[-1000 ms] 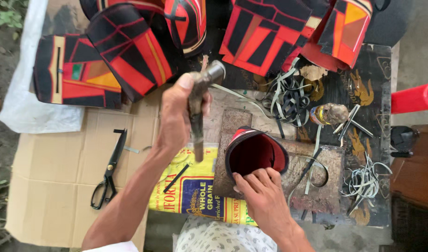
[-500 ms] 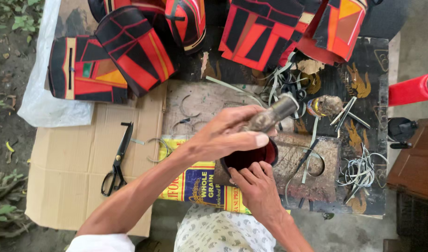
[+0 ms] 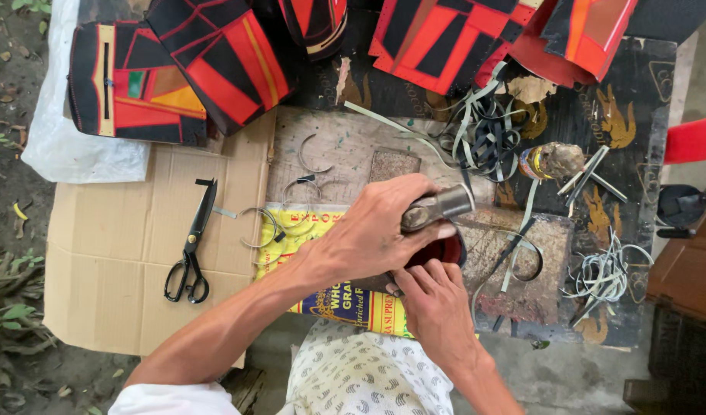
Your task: The person works on a red and black shoe upper at an outdoor workbench, pulling the upper right-side out by hand and pressing the toe into shape. They pick up a hammer and tap the shoe, then continue smoothing and shaping the upper with their hands before setting it down with other finished uppers.
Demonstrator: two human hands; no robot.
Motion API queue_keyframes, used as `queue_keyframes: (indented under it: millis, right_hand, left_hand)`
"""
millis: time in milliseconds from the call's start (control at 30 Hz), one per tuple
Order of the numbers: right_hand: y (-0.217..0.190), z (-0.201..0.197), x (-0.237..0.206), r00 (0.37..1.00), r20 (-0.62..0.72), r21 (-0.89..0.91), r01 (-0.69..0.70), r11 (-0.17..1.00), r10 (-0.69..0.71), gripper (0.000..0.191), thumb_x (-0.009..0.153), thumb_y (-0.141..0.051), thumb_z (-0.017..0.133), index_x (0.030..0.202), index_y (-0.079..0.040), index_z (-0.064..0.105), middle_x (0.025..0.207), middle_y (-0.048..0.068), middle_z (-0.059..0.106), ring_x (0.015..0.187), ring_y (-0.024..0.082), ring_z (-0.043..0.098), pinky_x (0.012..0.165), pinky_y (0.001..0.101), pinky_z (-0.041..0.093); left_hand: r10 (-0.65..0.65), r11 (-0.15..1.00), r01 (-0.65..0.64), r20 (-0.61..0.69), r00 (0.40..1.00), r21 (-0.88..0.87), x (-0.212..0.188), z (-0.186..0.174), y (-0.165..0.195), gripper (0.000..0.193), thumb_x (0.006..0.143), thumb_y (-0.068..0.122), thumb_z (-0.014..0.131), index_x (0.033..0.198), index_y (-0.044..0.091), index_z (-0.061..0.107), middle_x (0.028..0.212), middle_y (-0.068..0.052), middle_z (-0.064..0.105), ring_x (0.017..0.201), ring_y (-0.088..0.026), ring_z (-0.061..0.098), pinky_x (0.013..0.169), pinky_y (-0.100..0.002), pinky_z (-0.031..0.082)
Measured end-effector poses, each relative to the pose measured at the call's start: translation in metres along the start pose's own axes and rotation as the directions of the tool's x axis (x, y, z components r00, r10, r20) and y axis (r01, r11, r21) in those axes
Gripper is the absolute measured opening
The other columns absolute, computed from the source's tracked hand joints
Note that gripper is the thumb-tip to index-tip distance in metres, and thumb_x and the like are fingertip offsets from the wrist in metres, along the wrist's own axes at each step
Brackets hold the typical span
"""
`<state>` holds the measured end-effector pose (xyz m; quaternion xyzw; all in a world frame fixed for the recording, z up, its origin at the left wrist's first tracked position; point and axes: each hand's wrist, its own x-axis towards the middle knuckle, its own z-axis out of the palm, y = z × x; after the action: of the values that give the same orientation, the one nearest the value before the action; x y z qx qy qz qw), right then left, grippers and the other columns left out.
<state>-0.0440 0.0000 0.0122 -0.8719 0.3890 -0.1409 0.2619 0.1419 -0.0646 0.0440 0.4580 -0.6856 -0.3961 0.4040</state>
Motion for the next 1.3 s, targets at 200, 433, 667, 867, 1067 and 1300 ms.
queue_keyframes:
  millis: [200,433,667,867,1067,1300]
  right_hand:
    - [0.025,-0.017,0.015,0.912,0.402,0.148,-0.15,0.978,0.079,0.032,0.09,-0.005,0.057,0.121,-0.001,0.065,0.123,0.015,0.067,0.12,0.033,0.057,0.105,0.045,0.045]
    - [0.122,0.089,0.064,0.945,0.319,0.473,-0.089,0.876,-0.076,0.026,0.1,-0.021,0.054,0.122,-0.009,0.058,0.121,0.012,0.06,0.118,0.023,0.056,0.105,0.0385,0.043]
    - [0.125,0.111,0.063,0.91,0.406,0.912,-0.409,0.026,0.088,0.016,0.111,-0.021,0.053,0.105,-0.008,0.06,0.108,0.01,0.06,0.107,0.022,0.057,0.098,0.0375,0.048]
    - [0.125,0.099,0.042,0.87,0.462,0.787,-0.492,0.373,0.174,0.014,0.11,-0.02,0.051,0.11,-0.008,0.058,0.113,0.01,0.06,0.11,0.022,0.057,0.099,0.0371,0.046]
    - [0.125,0.106,0.043,0.868,0.435,0.632,-0.483,0.606,0.238,0.014,0.108,-0.018,0.049,0.115,-0.008,0.057,0.117,0.01,0.059,0.112,0.022,0.056,0.101,0.0366,0.045]
    - [0.115,0.122,0.057,0.885,0.361,0.469,-0.445,0.762,0.295,0.018,0.107,-0.017,0.046,0.121,-0.008,0.055,0.122,0.01,0.059,0.116,0.021,0.056,0.103,0.0361,0.043]
  left_hand:
    - [-0.077,0.997,0.073,-0.14,0.987,-0.029,-0.006,0.007,0.016,0.035,0.09,0.017,0.078,0.114,-0.002,0.062,0.102,-0.018,0.068,0.092,-0.036,0.07,0.079,-0.041,0.055]
    - [-0.008,0.999,0.011,-0.089,0.996,0.043,-0.007,0.026,0.014,0.032,0.09,0.009,0.072,0.117,-0.002,0.059,0.11,-0.022,0.065,0.104,-0.043,0.065,0.09,-0.046,0.053]
    - [-0.236,0.971,0.239,-0.189,0.953,-0.007,-0.014,0.044,0.021,0.028,0.092,0.008,0.072,0.114,-0.002,0.058,0.102,-0.022,0.064,0.095,-0.042,0.065,0.081,-0.046,0.051]
    - [-0.204,0.972,0.176,-0.184,0.962,-0.156,-0.018,0.001,0.088,0.026,0.093,0.008,0.074,0.115,0.002,0.061,0.099,-0.011,0.068,0.087,-0.024,0.07,0.077,-0.035,0.056]
    - [-0.522,0.832,0.426,-0.241,0.818,-0.355,-0.024,-0.096,0.152,0.02,0.092,0.007,0.072,0.108,0.0,0.063,0.097,-0.004,0.071,0.088,-0.006,0.067,0.079,-0.024,0.057]
    - [-0.176,0.908,0.205,-0.112,0.978,0.364,0.018,-0.049,0.057,0.053,0.094,0.014,0.076,0.143,0.012,0.055,0.103,-0.019,0.065,0.092,-0.037,0.065,0.083,-0.047,0.052]
